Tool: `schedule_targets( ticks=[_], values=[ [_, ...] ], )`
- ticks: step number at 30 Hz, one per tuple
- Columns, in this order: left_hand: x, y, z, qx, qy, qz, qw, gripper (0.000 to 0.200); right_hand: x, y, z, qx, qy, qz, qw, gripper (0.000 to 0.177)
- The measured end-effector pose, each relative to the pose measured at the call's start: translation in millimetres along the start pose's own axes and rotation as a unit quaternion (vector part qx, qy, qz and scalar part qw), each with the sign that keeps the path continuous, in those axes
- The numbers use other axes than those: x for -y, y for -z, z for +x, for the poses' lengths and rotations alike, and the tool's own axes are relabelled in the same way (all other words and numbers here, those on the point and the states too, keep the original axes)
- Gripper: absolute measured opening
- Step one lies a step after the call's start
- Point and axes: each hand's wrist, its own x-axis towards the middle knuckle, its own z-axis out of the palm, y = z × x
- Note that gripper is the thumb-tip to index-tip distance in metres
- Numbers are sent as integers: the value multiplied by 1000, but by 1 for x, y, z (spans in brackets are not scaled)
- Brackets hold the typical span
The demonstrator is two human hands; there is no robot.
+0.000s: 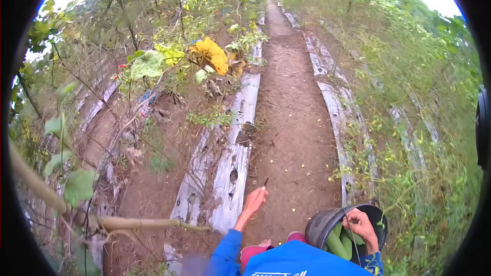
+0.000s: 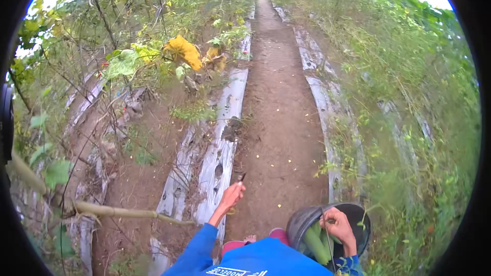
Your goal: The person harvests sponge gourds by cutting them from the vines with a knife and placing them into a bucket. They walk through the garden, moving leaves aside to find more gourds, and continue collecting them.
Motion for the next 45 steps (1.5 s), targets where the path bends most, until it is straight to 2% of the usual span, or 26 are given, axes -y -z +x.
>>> schedule_targets(
  ticks=[1, 4, 7, 9, 11, 13, 15, 17, 18, 21, 22, 24, 29, 31, 33, 34, 35, 37, 38, 40, 41, 43, 44, 45],
  values=[
    [-23, -3, 28, 9, -38, 20, 999, 47, 4, 2, 23, -7, 9, -15, 1000, 14],
    [-88, -18, 91, 28, -74, 40, 996, 47, 10, 15, 91, 5, 19, 18, 1000, 13],
    [-112, -35, 155, 40, -64, 40, 996, 47, -2, 30, 167, 8, -16, 72, 997, 9],
    [-116, -42, 178, 29, -55, 32, 998, 47, -12, 37, 198, -2, 17, 14, 1000, 7],
    [-108, -47, 213, 33, -47, 37, 998, 46, -22, 62, 261, 10, -3, 13, 1000, 9],
    [-90, -51, 254, 31, 10, -3, 999, 44, -24, 100, 321, 52, -8, 64, 997, 10],
    [-91, -52, 275, 24, 112, -64, 991, 43, -27, 120, 375, 81, -26, 70, 994, 11],
    [-93, -54, 299, 16, 105, -82, 991, 44, -16, 134, 435, 112, -10, -58, 992, 20],
    [-94, -56, 311, 26, 99, -101, 990, 46, -8, 132, 459, 111, -12, -60, 992, 20],
    [-112, -57, 357, -25, 112, -106, 988, 47, 15, 146, 538, 177, 27, -87, 980, 19],
    [-120, -56, 374, -34, 113, -112, 987, 47, 10, 151, 566, 196, -8, -74, 978, 18],
    [-135, -50, 412, -58, 128, -104, 985, 45, 5, 161, 621, 219, 1, -108, 970, 17],
    [-149, -37, 539, -58, 146, -149, 976, 46, 35, 175, 759, 247, 35, -173, 953, 14],
    [-176, -23, 617, -41, 134, -157, 978, 47, 28, 193, 822, 241, -1, -133, 961, 14],
    [-200, -18, 686, -23, 57, -98, 993, 46, 56, 213, 873, 238, 5, -217, 947, 15],
    [-225, -13, 720, -8, 62, -106, 992, 44, 73, 218, 891, 228, 3, -154, 962, 15],
    [-243, -10, 754, 9, 63, -101, 993, 44, 84, 222, 908, 215, 2, -152, 965, 13],
    [-279, -1, 820, 8, -51, -25, 998, 44, 98, 225, 946, 196, 49, -145, 969, 12],
    [-312, 6, 843, 20, -52, -17, 998, 44, 110, 223, 965, 184, 46, -139, 972, 12],
    [-376, 12, 910, 8, -126, 3, 992, 48, 132, 223, 1024, 184, 46, -168, 967, 13],
    [-383, 13, 937, 19, -131, 8, 991, 48, 137, 225, 1047, 171, 46, -165, 970, 13],
    [-392, 14, 989, -12, -95, 2, 995, 47, 146, 233, 1097, 215, 93, -164, 958, 3],
    [-395, 14, 1016, -11, -108, 6, 994, 47, 146, 234, 1122, 208, 71, -157, 963, 2],
    [-394, 13, 1037, -7, -64, -26, 998, 46, 143, 239, 1152, 224, 86, -161, 957, 5]
  ],
)
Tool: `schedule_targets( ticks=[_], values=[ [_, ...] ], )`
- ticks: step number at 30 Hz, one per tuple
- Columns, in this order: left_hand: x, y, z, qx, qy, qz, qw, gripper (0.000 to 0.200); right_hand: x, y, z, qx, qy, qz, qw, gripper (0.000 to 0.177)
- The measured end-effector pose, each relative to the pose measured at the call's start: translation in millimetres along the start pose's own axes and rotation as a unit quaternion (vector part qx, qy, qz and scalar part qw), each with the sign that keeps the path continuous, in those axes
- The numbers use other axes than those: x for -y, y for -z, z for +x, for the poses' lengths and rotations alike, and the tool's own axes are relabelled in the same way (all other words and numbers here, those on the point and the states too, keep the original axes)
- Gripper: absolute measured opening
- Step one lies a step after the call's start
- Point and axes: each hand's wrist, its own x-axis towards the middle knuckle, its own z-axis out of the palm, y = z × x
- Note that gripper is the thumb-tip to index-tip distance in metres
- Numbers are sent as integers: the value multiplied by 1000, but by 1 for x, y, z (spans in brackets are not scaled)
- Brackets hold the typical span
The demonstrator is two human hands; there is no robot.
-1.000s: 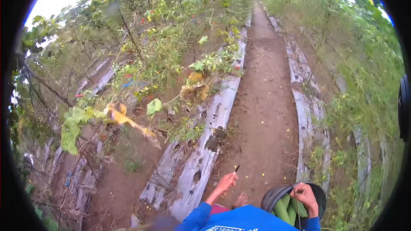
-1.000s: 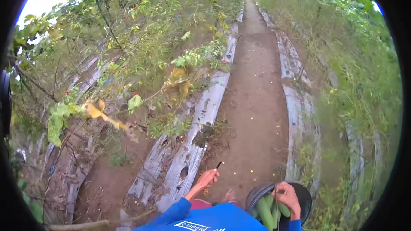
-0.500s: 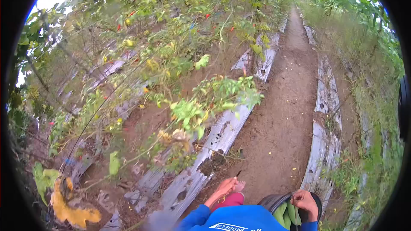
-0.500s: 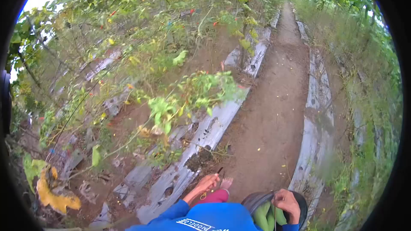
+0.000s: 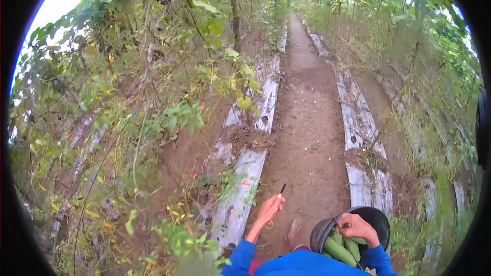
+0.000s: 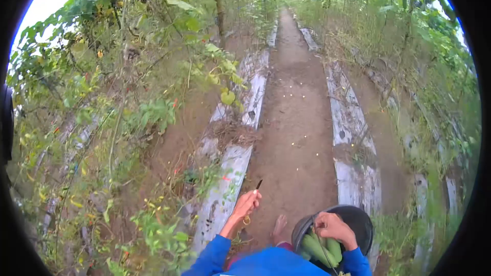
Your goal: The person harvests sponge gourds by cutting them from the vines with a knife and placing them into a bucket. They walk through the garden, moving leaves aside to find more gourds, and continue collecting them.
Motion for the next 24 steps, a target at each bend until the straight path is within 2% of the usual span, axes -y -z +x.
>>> schedule_targets(
  ticks=[1, 2, 3, 4, 6, 11, 14, 15, 17, 19, 20, 21, 22, 24],
  values=[
    [4, -4, 22, -2, 44, -34, 998, 45, -14, 18, 26, 1, 19, -27, 999, 9],
    [8, -7, 41, -2, 50, -48, 998, 45, -30, 31, 51, 7, 37, -48, 998, 12],
    [9, -6, 56, -5, 57, -60, 997, 45, -48, 49, 73, -5, -38, -21, 999, 16],
    [17, -7, 75, -6, 78, -76, 994, 46, -53, 80, 98, 33, -14, -34, 999, 15],
    [23, -12, 110, -39, 138, -110, 984, 51, -86, 121, 142, 39, -14, -10, 999, 15],
    [-3, -12, 188, -53, 181, -135, 973, 45, -76, 197, 241, 102, 8, -95, 990, 20],
    [-13, -1, 246, -90, 184, -183, 962, 44, -82, 222, 304, 123, 26, -172, 977, 19],
    [-19, 1, 266, -107, 182, -184, 960, 44, -92, 231, 324, 108, 8, -166, 980, 19],
    [-30, 11, 308, -101, 194, -208, 953, 44, -110, 248, 363, 150, 32, -184, 971, 18],
    [-31, 18, 362, -107, 204, -242, 943, 43, -118, 267, 401, 142, -3, -176, 974, 17],
    [-29, 22, 393, -102, 180, -253, 945, 43, -120, 280, 423, 143, -20, -170, 975, 16],
    [-30, 33, 419, -102, 158, -258, 948, 43, -120, 296, 443, 128, 26, -188, 973, 16],
    [-34, 38, 454, -97, 158, -259, 948, 43, -117, 319, 463, 125, 22, -190, 973, 16],
    [-48, 53, 515, -85, 171, -229, 954, 43, -105, 352, 500, 100, -56, -182, 977, 16]
  ],
)
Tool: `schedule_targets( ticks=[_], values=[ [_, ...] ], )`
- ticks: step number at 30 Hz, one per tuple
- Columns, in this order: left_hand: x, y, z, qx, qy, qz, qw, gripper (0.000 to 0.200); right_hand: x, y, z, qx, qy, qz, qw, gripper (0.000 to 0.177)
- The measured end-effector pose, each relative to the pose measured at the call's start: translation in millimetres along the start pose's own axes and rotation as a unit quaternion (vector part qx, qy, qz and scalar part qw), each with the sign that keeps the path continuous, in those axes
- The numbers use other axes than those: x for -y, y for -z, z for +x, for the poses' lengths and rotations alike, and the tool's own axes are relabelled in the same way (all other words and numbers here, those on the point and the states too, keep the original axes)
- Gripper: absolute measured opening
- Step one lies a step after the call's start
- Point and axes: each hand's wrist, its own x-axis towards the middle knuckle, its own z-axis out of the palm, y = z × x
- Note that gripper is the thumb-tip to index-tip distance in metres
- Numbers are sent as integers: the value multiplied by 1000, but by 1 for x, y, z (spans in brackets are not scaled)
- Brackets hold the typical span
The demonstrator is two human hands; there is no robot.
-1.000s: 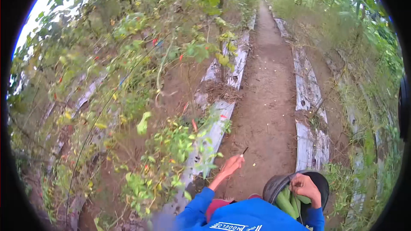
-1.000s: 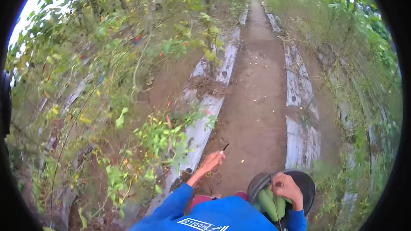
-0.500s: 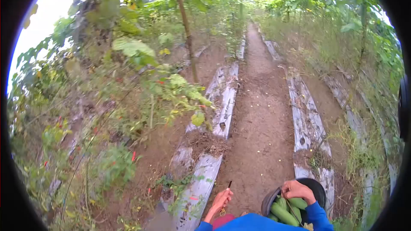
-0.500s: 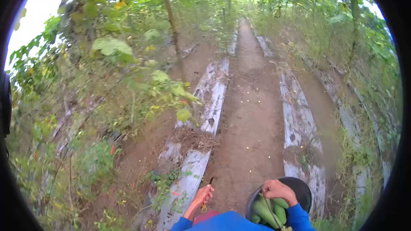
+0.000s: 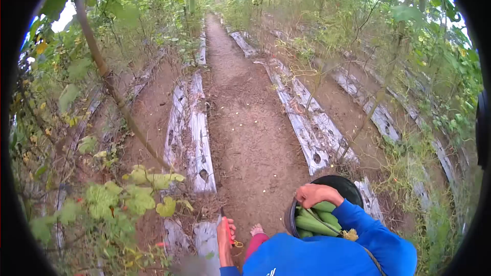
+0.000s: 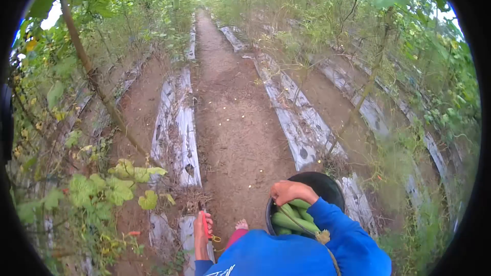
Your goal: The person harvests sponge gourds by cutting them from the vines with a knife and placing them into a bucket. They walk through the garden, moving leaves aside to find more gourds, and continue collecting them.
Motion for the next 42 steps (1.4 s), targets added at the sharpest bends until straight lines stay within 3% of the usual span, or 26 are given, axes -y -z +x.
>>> schedule_targets(
  ticks=[8, 10, 12, 16, 17, 22, 24, 26, 28, 30, 32, 34, 36, 38, 40, 42],
  values=[
    [-182, -76, 166, 83, -65, 68, 992, 41, -28, 114, 94, -67, 4, 13, 998, 13],
    [-211, -94, 207, 72, -110, 76, 988, 41, -39, 143, 120, -49, -29, -19, 998, 18],
    [-231, -110, 243, 81, -114, 67, 988, 41, -54, 168, 145, -53, 3, 23, 998, 14],
    [-265, -144, 312, 72, -132, 59, 987, 40, -86, 219, 210, -35, -52, 35, 997, 18],
    [-271, -149, 329, 60, -124, 67, 988, 39, -104, 232, 231, -26, -32, -19, 999, 22],
    [-320, -173, 412, 24, -114, 113, 987, 39, -162, 341, 297, 22, -10, -24, 999, 26],
    [-359, -186, 438, 25, -164, 141, 976, 40, -181, 382, 329, 88, 12, -39, 995, 24],
    [-420, -208, 445, -9, -207, 218, 954, 41, -198, 413, 371, 80, 20, -39, 996, 23],
    [-473, -214, 472, -4, -335, 289, 897, 41, -197, 445, 410, 68, 22, -30, 997, 22],
    [-547, -239, 467, -50, -418, 385, 821, 39, -177, 498, 455, -25, 90, -8, 996, 27],
    [-616, -260, 470, -73, -504, 416, 753, 38, -168, 551, 507, -49, 185, -29, 981, 27],
    [-684, -280, 472, -81, -581, 453, 672, 36, -139, 611, 548, -97, 211, -12, 973, 25],
    [-744, -306, 470, -101, -604, 494, 617, 35, -119, 668, 595, -229, 331, -58, 914, 29],
    [-799, -323, 490, -119, -676, 502, 526, 35, -83, 721, 617, -261, 271, -14, 927, 39],
    [-848, -342, 503, -138, -710, 518, 456, 37, -63, 768, 645, -280, 275, 32, 919, 56],
    [-895, -356, 518, -155, -705, 529, 446, 38, -41, 811, 669, -297, 288, 40, 910, 65]
  ],
)
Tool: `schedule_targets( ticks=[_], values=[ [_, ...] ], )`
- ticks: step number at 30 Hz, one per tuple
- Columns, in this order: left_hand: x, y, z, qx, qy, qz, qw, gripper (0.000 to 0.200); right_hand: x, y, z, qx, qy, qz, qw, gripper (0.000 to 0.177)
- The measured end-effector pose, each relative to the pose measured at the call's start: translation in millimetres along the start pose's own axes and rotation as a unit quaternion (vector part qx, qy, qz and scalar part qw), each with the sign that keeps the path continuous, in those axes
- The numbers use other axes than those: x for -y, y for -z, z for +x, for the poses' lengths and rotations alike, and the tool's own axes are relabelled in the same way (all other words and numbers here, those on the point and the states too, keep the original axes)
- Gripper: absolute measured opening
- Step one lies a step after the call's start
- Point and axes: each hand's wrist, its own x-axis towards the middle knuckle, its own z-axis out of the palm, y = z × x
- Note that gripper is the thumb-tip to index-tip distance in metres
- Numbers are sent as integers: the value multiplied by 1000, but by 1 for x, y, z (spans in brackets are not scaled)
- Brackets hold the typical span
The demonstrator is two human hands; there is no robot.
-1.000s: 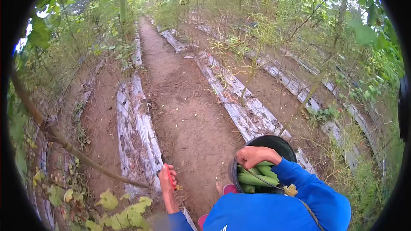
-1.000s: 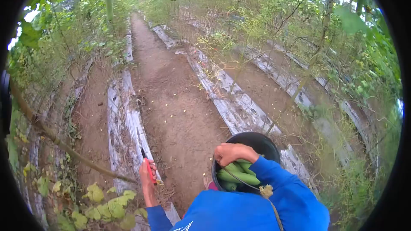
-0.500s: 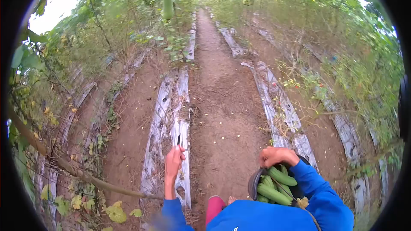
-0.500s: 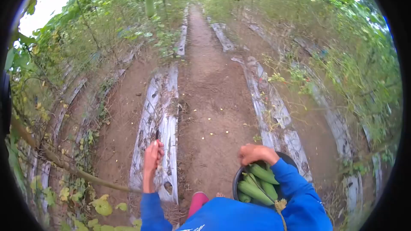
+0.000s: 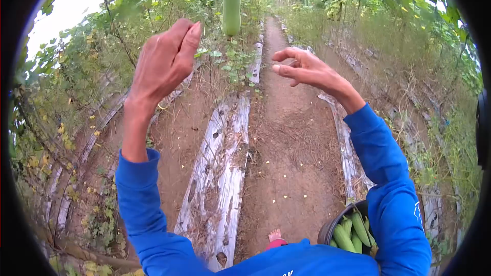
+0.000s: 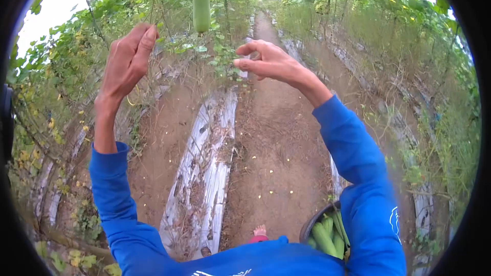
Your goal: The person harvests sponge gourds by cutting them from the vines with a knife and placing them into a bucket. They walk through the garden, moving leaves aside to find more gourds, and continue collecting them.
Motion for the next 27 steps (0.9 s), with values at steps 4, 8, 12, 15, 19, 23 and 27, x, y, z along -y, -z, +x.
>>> schedule_targets(
  ticks=[4, 8, 12, 15, 19, 23, 27],
  values=[
    [48, -27, 90, -52, -78, 75, 993, 39, -11, 28, 91, -79, 79, 28, 993, 95],
    [60, -41, 156, -25, -27, 114, 993, 38, 20, 36, 173, -98, 57, -1, 994, 105],
    [56, -57, 196, -59, -71, 136, 986, 30, 17, 36, 226, -71, 162, 90, 980, 102],
    [71, -66, 213, -76, -116, 227, 964, 28, 2, 34, 240, -44, 235, 146, 960, 96],
    [133, -84, 232, -146, -245, 276, 918, 37, -24, 38, 248, -13, 293, 180, 939, 81],
    [148, -108, 232, -161, -256, 284, 910, 40, -51, 48, 257, -2, 325, 269, 907, 52],
    [191, -154, 196, -122, -94, 278, 948, 40, -93, 75, 246, 118, 269, 280, 914, 63]
  ],
)
